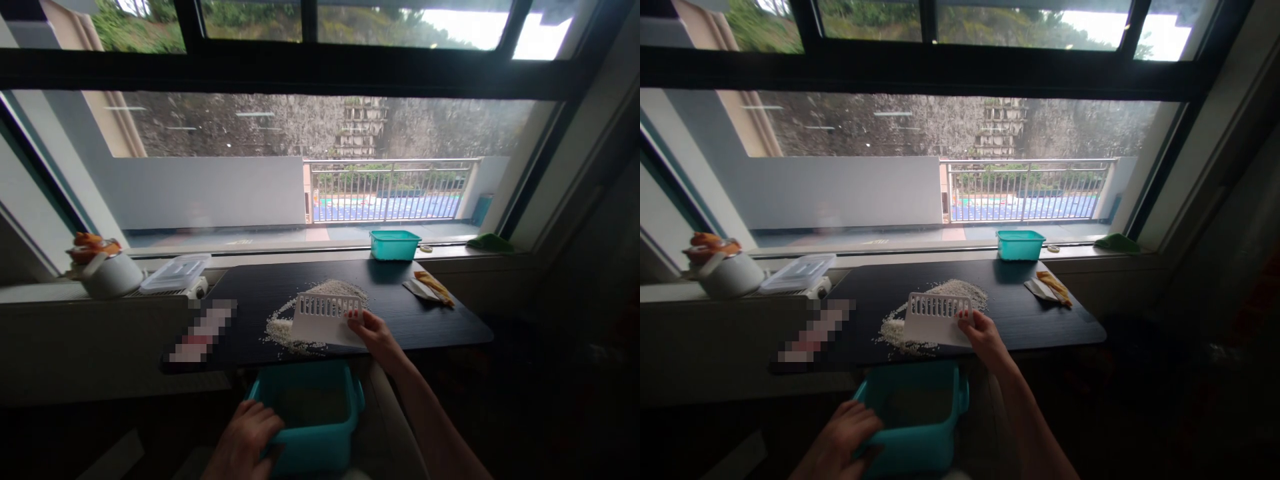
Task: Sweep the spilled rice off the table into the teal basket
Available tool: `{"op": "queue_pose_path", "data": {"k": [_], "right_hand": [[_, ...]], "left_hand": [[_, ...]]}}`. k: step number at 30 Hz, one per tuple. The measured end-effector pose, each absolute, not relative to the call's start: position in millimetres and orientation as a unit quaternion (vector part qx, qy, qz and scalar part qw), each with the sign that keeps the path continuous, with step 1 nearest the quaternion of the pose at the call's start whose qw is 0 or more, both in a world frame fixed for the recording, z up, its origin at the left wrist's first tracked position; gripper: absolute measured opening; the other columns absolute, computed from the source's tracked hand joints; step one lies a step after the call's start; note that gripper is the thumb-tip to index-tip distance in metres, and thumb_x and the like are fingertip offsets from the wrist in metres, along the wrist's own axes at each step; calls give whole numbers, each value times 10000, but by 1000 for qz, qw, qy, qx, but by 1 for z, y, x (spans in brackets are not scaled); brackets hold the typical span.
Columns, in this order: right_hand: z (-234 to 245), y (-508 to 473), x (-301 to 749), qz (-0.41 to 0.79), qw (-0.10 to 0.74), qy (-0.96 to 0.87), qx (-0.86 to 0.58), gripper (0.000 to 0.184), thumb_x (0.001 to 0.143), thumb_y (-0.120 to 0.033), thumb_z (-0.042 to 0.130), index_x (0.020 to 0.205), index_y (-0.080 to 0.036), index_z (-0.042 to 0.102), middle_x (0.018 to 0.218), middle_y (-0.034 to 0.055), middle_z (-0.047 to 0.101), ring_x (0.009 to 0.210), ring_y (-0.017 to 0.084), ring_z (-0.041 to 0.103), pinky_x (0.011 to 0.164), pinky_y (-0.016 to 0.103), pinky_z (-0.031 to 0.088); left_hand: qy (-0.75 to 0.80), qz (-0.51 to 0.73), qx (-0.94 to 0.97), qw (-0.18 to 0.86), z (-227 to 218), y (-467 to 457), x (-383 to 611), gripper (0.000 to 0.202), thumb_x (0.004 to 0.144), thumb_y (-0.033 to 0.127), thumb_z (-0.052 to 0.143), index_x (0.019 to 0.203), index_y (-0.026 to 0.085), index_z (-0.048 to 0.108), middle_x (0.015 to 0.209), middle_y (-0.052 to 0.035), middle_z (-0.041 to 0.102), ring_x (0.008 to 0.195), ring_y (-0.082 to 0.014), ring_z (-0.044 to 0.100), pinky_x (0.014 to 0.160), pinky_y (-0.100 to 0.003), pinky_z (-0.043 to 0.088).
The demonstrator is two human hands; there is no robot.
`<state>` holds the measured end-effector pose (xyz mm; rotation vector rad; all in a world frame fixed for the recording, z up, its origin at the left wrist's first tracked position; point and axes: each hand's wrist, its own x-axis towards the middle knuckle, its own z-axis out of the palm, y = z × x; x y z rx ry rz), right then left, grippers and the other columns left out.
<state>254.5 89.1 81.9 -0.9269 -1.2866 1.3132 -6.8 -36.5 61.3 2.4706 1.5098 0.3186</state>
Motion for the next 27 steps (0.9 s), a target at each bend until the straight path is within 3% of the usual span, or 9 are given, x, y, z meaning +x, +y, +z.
{"op": "queue_pose_path", "data": {"k": [17,27], "right_hand": [[81,76,258,587,485,-529,-376,350,695,-477,704,916,-207,682,911,39,687,866,245,606,740,342,485],[81,82,241,568,510,-523,-379,355,659,-480,729,877,-204,684,813,24,683,769,217,603,704,326,477]], "left_hand": [[525,141,830,125,69,-39,-9,96,747,155,531,731,212,605,775,-1,655,782,-215,593,862,-399,384],[577,95,803,116,53,-29,-18,116,713,88,522,695,182,587,780,-17,636,830,-206,573,867,-394,353]]}}
